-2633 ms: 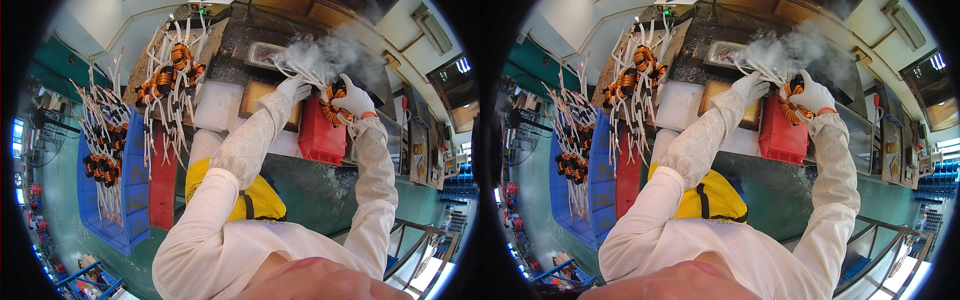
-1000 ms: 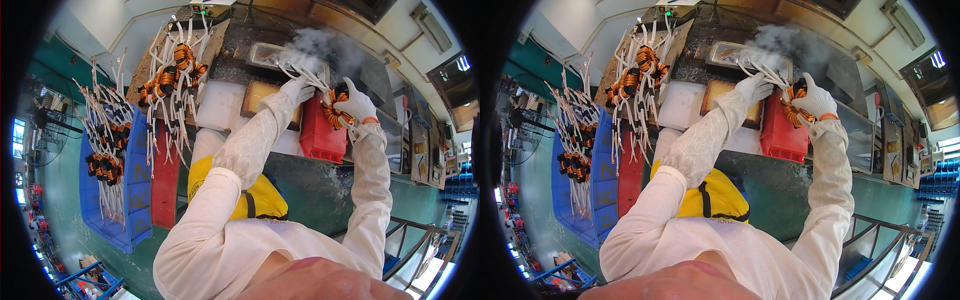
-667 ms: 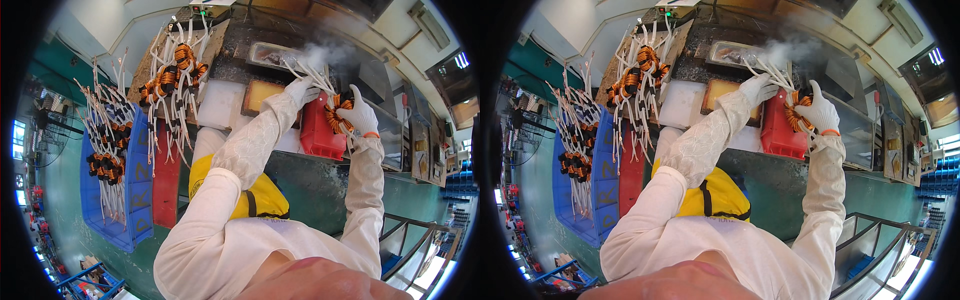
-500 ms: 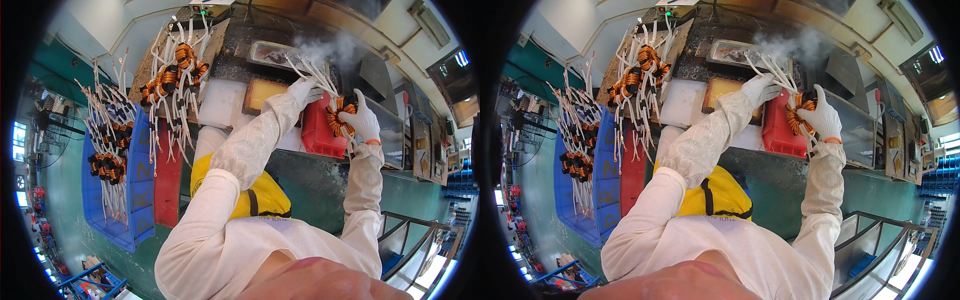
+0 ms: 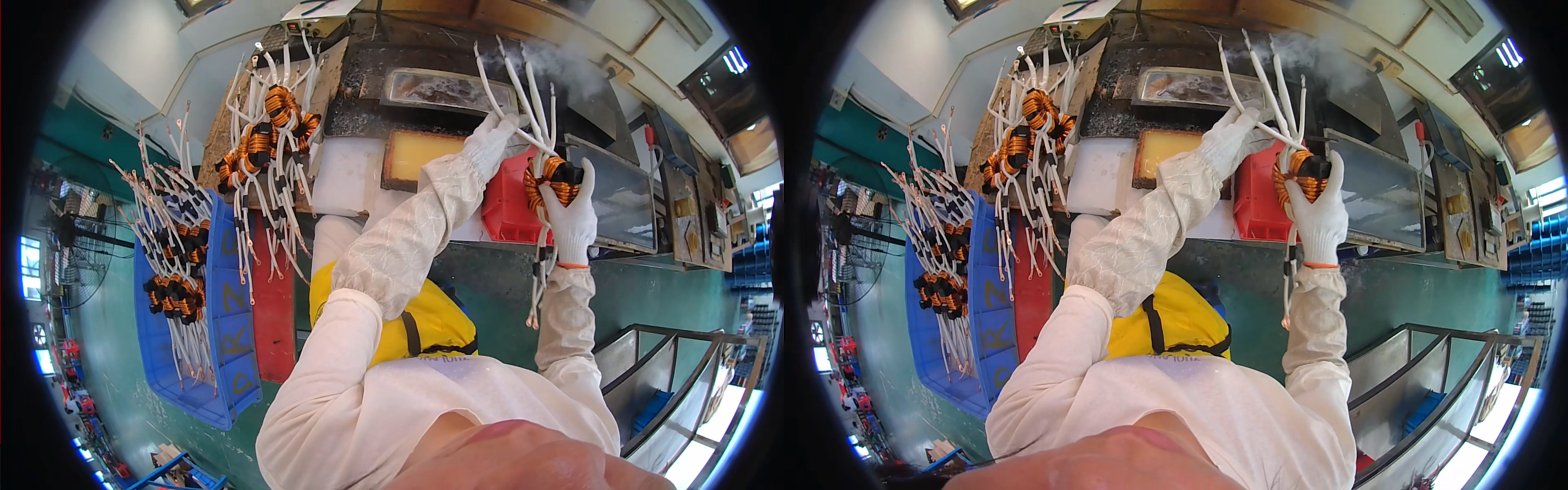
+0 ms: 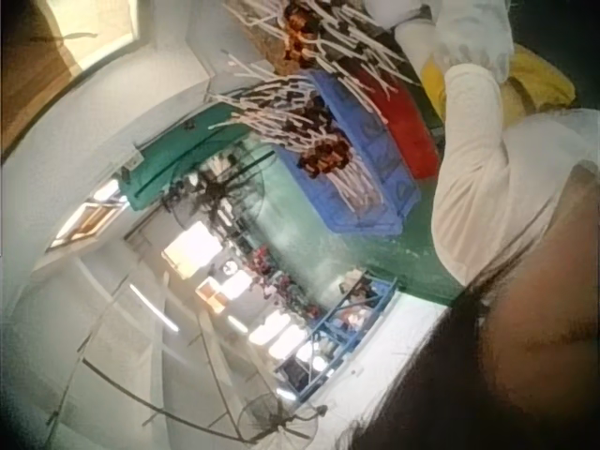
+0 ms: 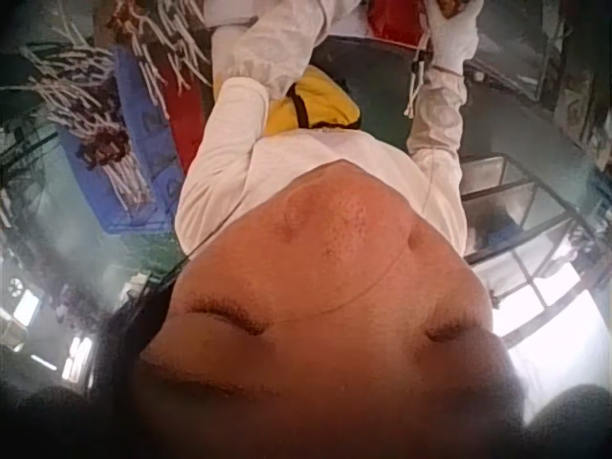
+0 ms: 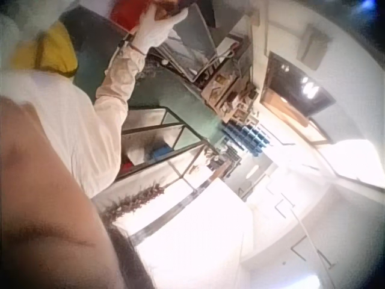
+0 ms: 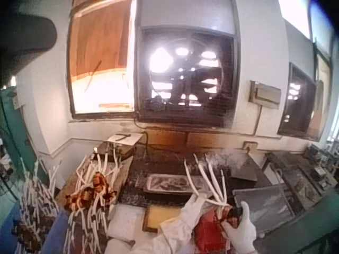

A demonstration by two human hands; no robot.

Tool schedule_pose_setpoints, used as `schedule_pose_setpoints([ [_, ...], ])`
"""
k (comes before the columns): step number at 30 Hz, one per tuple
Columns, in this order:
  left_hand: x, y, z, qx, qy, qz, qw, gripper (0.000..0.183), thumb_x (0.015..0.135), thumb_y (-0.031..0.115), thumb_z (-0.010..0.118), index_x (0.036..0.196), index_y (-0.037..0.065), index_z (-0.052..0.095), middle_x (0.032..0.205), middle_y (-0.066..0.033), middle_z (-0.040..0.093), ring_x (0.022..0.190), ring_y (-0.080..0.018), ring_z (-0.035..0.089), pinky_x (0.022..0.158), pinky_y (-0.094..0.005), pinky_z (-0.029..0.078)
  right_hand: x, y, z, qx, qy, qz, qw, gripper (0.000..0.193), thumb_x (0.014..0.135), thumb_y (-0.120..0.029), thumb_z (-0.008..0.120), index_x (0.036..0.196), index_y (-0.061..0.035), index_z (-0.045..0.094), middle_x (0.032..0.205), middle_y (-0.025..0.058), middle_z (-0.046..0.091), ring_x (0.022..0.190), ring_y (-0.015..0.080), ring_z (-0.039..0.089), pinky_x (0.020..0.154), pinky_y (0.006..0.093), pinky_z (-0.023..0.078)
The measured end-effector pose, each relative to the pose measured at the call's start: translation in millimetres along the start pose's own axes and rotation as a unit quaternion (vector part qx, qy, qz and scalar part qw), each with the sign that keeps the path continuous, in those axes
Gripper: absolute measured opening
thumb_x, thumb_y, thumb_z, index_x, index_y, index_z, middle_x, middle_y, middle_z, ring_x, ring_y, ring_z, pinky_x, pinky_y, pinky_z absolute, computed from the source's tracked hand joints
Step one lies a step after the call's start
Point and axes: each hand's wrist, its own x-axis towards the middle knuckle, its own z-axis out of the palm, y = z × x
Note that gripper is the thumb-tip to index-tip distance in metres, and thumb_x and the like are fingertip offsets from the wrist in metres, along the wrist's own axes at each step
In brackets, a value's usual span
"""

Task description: Dipping toroidal inductor leads into a liquid tin bath and organizing them on a tray.

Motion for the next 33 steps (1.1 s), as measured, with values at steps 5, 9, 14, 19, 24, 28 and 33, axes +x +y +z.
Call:
schedule_pose_setpoints([
  [5,-5.0,5.6,14.3,0.024,-0.030,0.016,0.999,0.037,0.104,0.022,0.052,0.135,0.002,0.049,0.122,-0.0162,0.066,0.103,-0.0256,0.068,0.094,-0.0394,0.057,-21.3,7.8,24.6,0.040,0.076,0.027,0.996,0.085,0.081,-0.033,0.079,0.151,-0.0205,0.032,0.110,0.0243,0.070,0.095,0.0447,0.069,0.081,0.0465,0.054],
  [9,-14.3,4.2,19.4,0.039,-0.050,0.012,0.998,0.039,0.105,0.023,0.052,0.137,0.002,0.049,0.121,-0.0177,0.066,0.101,-0.0260,0.069,0.094,-0.0396,0.057,-32.7,16.0,31.6,0.113,0.131,0.040,0.984,0.087,0.079,-0.031,0.081,0.151,-0.0128,0.035,0.119,0.0235,0.067,0.102,0.0404,0.069,0.086,0.0443,0.053],
  [14,-14.6,6.0,21.0,0.038,-0.053,0.001,0.998,0.039,0.105,0.025,0.051,0.135,0.000,0.049,0.124,-0.0188,0.065,0.105,-0.0275,0.068,0.097,-0.0394,0.056,-25.7,31.7,31.4,0.143,0.103,-0.014,0.984,0.067,0.083,-0.026,0.078,0.138,-0.0039,0.046,0.117,0.0162,0.065,0.105,0.0272,0.065,0.093,0.0359,0.050],
  [19,-11.4,5.8,10.5,0.044,-0.057,0.009,0.997,0.036,0.105,0.023,0.051,0.134,0.001,0.049,0.125,-0.0169,0.064,0.108,-0.0258,0.067,0.097,-0.0385,0.055,-14.2,33.6,24.1,0.178,0.040,0.018,0.983,0.065,0.078,-0.030,0.080,0.130,-0.0051,0.050,0.112,0.0154,0.066,0.100,0.0296,0.066,0.091,0.0392,0.050],
  [24,-33.0,23.8,31.1,0.390,0.077,0.224,0.890,0.055,0.090,0.023,0.067,0.137,0.001,0.048,0.128,-0.0186,0.061,0.121,-0.0321,0.057,0.109,-0.0379,0.040,-23.6,32.8,30.8,0.160,0.087,0.007,0.983,0.076,0.079,-0.032,0.078,0.145,-0.0149,0.044,0.123,0.0160,0.066,0.107,0.0333,0.068,0.091,0.0407,0.051],
  [28,-32.5,27.7,43.4,0.599,0.038,0.541,0.590,0.067,0.077,0.025,0.077,0.135,0.005,0.051,0.140,-0.0217,0.050,0.131,-0.0406,0.047,0.114,-0.0484,0.036,-25.1,33.4,35.9,0.160,0.104,-0.008,0.982,0.075,0.079,-0.035,0.078,0.144,-0.0163,0.046,0.120,0.0155,0.068,0.106,0.0346,0.068,0.090,0.0418,0.052],
  [33,-24.6,37.1,66.3,0.688,-0.112,0.570,0.434,0.074,0.071,0.039,0.079,0.134,0.008,0.056,0.145,-0.0170,0.050,0.134,-0.0353,0.048,0.117,-0.0499,0.034,-29.1,22.7,28.6,0.136,0.083,0.038,0.986,0.073,0.079,-0.035,0.078,0.142,-0.0166,0.048,0.117,0.0158,0.069,0.105,0.0351,0.069,0.090,0.0428,0.052],
])
